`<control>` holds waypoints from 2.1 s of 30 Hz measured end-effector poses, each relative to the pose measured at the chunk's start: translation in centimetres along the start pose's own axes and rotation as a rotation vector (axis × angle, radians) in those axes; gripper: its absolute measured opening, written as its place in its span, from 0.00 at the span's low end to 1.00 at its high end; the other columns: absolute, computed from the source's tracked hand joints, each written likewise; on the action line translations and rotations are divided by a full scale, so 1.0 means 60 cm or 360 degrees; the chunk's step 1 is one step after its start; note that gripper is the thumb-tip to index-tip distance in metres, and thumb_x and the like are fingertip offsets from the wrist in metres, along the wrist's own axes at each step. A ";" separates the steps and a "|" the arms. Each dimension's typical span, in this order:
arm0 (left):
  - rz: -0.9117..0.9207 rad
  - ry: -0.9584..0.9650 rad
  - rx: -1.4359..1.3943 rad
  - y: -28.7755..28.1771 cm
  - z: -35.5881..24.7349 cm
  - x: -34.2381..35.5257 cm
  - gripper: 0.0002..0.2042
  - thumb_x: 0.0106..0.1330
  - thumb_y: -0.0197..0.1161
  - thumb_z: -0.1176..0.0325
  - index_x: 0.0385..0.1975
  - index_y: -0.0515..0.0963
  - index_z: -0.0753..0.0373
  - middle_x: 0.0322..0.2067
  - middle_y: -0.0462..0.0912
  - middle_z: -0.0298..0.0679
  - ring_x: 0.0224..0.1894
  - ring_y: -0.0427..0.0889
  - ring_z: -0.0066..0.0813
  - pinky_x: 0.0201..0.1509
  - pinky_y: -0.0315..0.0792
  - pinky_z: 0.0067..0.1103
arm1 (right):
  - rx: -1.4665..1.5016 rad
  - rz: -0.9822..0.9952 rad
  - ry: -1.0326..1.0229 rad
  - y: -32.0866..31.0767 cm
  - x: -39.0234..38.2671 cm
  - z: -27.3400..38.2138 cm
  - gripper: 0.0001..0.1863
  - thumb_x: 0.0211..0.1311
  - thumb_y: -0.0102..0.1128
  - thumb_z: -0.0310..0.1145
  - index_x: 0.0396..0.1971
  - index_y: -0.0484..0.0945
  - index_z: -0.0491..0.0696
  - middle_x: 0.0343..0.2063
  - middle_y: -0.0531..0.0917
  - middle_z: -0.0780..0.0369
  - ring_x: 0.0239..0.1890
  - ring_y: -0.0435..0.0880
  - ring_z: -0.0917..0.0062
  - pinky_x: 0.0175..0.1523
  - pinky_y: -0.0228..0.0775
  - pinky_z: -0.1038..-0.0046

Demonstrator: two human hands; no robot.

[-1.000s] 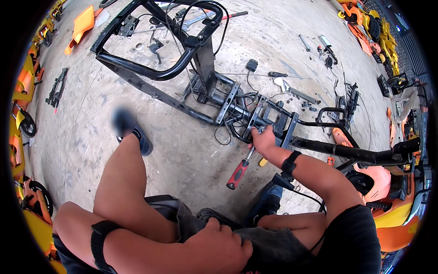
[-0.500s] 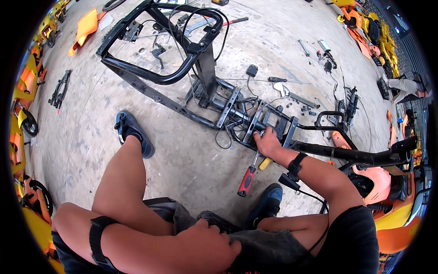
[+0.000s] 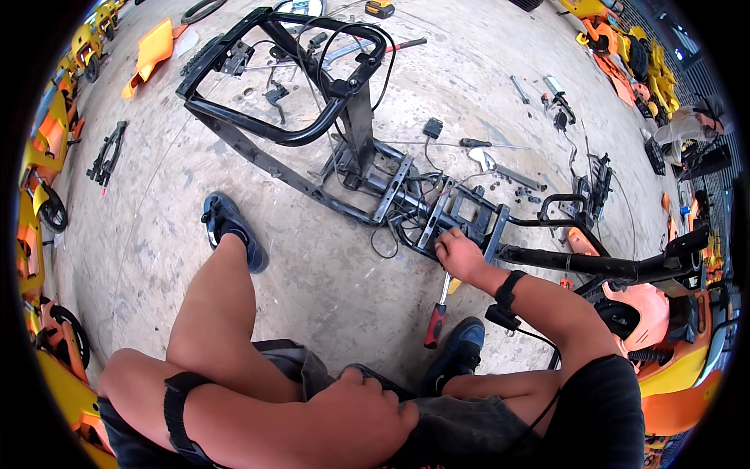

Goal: The person sits on the floor and uses a ratchet wrench to tighten bolts on a black metal scooter frame, holding a component steady with one hand while turning the tool with the other.

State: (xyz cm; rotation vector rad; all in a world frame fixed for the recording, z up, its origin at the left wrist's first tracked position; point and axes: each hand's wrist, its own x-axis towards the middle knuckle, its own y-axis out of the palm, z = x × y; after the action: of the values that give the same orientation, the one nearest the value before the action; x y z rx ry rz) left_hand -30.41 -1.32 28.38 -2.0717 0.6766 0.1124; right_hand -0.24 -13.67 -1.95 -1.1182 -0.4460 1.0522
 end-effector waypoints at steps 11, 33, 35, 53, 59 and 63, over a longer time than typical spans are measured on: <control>0.0060 0.0078 -0.0072 -0.015 -0.007 0.013 0.10 0.63 0.51 0.69 0.40 0.76 0.62 0.33 0.82 0.44 0.38 0.82 0.40 0.47 0.72 0.33 | 0.0115 0.0997 -0.0096 -0.046 0.052 -0.022 0.28 0.48 0.75 0.43 0.47 0.76 0.47 0.48 0.71 0.51 0.52 0.72 0.60 0.59 0.68 0.67; 0.0219 0.0101 0.0008 -0.017 -0.004 0.017 0.14 0.64 0.51 0.68 0.47 0.74 0.64 0.33 0.81 0.43 0.41 0.81 0.41 0.47 0.72 0.34 | 0.0103 0.0949 -0.0439 -0.013 0.052 0.014 0.11 0.66 0.56 0.36 0.45 0.82 0.56 0.50 0.73 0.54 0.52 0.76 0.57 0.58 0.68 0.63; 0.0197 0.0074 0.0041 -0.018 -0.008 0.017 0.14 0.64 0.51 0.68 0.47 0.74 0.64 0.34 0.81 0.44 0.41 0.82 0.42 0.47 0.72 0.35 | -0.0059 0.0961 -0.0494 -0.016 0.057 0.028 0.13 0.65 0.56 0.37 0.48 0.81 0.56 0.50 0.73 0.54 0.51 0.77 0.56 0.57 0.69 0.61; 0.0138 0.0119 0.0037 -0.017 -0.004 0.005 0.14 0.65 0.50 0.67 0.46 0.75 0.65 0.33 0.82 0.44 0.38 0.83 0.42 0.43 0.75 0.34 | -0.1216 0.0433 -0.1048 0.033 0.026 0.059 0.11 0.54 0.56 0.32 0.38 0.78 0.46 0.32 0.80 0.60 0.37 0.80 0.65 0.36 0.75 0.64; 0.0198 -0.0028 0.0073 -0.018 -0.009 -0.005 0.13 0.65 0.49 0.67 0.45 0.76 0.64 0.34 0.82 0.45 0.40 0.82 0.43 0.49 0.72 0.35 | -0.0811 0.0469 -0.0920 0.013 0.050 0.024 0.12 0.53 0.58 0.35 0.34 0.78 0.44 0.33 0.81 0.55 0.33 0.83 0.58 0.35 0.76 0.61; 0.0175 -0.0098 -0.0015 -0.013 -0.006 -0.013 0.13 0.65 0.49 0.68 0.45 0.76 0.63 0.35 0.82 0.44 0.41 0.82 0.41 0.51 0.70 0.34 | -0.0471 0.0520 -0.0554 -0.041 0.077 0.006 0.16 0.53 0.57 0.40 0.32 0.78 0.42 0.32 0.82 0.50 0.33 0.83 0.53 0.40 0.76 0.57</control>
State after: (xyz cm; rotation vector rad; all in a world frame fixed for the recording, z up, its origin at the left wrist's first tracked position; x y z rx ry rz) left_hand -30.71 -0.94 29.41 -2.0312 0.7534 0.2417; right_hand 2.82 -9.66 -0.52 -1.3011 -0.7295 1.5152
